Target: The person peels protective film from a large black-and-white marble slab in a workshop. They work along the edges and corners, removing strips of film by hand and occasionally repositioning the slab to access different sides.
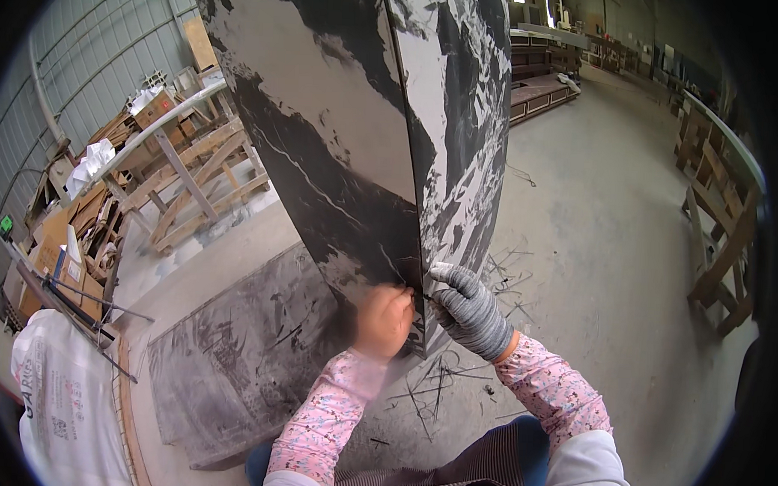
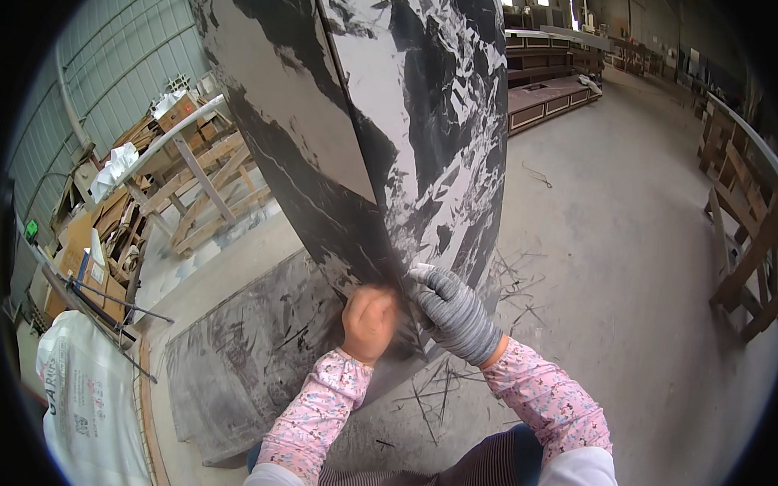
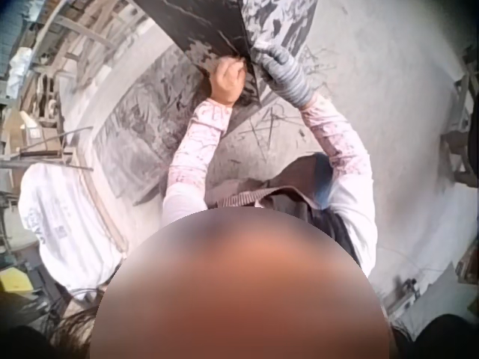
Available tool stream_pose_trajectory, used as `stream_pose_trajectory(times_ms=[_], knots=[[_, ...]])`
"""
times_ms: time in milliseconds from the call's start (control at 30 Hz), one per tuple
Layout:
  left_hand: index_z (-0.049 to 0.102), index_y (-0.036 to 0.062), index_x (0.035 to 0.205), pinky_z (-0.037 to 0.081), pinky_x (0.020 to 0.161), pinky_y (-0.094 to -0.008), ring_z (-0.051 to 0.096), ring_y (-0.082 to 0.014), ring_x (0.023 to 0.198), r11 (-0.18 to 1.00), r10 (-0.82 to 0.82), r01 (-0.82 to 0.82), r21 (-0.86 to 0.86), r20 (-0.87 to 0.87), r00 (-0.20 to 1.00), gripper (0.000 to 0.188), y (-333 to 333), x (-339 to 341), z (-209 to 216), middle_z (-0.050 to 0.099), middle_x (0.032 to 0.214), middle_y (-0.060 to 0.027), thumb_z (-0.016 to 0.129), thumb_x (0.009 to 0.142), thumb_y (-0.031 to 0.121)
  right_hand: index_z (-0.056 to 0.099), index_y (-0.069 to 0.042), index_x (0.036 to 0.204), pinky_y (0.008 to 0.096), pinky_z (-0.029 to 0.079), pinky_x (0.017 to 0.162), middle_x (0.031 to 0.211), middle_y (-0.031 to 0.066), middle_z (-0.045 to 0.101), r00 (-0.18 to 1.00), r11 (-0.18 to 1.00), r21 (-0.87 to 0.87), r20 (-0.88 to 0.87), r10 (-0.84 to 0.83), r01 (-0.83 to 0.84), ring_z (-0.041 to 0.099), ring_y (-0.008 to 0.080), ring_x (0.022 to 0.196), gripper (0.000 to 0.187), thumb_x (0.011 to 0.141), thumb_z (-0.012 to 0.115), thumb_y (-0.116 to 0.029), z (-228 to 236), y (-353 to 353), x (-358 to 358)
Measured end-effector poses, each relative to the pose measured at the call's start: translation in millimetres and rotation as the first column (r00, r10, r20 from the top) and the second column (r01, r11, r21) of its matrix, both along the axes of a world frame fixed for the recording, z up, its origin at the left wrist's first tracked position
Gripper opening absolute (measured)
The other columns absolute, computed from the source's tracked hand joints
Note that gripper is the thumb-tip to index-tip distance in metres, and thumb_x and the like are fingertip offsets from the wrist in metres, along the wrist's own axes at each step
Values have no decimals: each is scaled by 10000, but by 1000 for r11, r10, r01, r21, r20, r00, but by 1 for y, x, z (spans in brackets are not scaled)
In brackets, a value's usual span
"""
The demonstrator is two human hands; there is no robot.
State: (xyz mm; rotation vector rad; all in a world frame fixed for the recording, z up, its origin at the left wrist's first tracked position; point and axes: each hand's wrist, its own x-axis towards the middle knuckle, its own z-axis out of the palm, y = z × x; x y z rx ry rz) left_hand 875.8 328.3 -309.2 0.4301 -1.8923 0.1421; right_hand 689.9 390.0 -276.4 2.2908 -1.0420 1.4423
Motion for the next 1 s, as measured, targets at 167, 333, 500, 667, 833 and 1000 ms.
stream_pose_trajectory(times_ms=[167, 333, 500, 667, 833, 1000], knots=[[668, 40, 1053, 547, 787, -414, 650, -330, 904, 990, 12, -23, 138, 76, 997, 346, 7, 6, -54, 661, 989, -121, 736, 726, -52, 662, 0, 1060, 410, 553, 769, 1094, 194, 643, 999, 997, 73, -10, 34, -33, 653, 375, 939, 362, 705, 724, 32, -36, 3, 1], [684, 18, 946, 545, 758, -442, 653, -360, 869, 851, -149, -141, 505, 490, 859, 132, 28, 30, -57, 663, 921, -156, 591, 894, 96, 662, -38, 929, 420, 555, 722, 1003, 145, 662, 997, 898, 438, -81, 1, 35, 669, 346, 855, 140, 807, 707, -91, -80, 28, -15], [703, 0, 1113, 552, 744, -388, 686, -320, 843, 800, -47, -208, 562, 405, 913, 233, 43, 75, -30, 697, 972, -162, 605, 905, 38, 665, -50, 877, 485, 529, 696, 874, 180, 650, 820, 616, 697, -555, 141, 366, 654, 406, 835, 168, 825, 730, -197, -132, 62, -81], [657, -3, 1221, 496, 699, -215, 613, -64, 811, 664, -110, -8, 747, 108, 988, 317, 64, 57, 58, 659, 1122, -90, 724, 915, 43, 677, -33, 980, 386, 536, 740, 889, 109, 682, 966, 839, 529, 258, -16, -127, 672, 270, 829, 145, 882, 731, -125, -27, 55, -66], [672, -18, 1191, 504, 689, -222, 627, -75, 785, 685, -192, 151, 713, -23, 981, 302, 69, 30, 118, 683, 1055, -71, 751, 907, 48, 683, -30, 1052, 327, 517, 835, 972, 66, 683, 856, 810, 478, 514, 54, -339, 642, 164, 914, 157, 936, 705, -135, 46, 51, -42], [729, 4, 1053, 520, 721, -230, 653, -90, 818, 603, -236, 281, 746, -170, 957, 143, 71, 26, 147, 716, 914, -32, 737, 914, 37, 674, -26, 1075, 314, 530, 801, 953, 52, 681, 818, 860, 317, 546, 180, -400, 643, 143, 887, 155, 944, 692, -106, 74, 43, -32]])
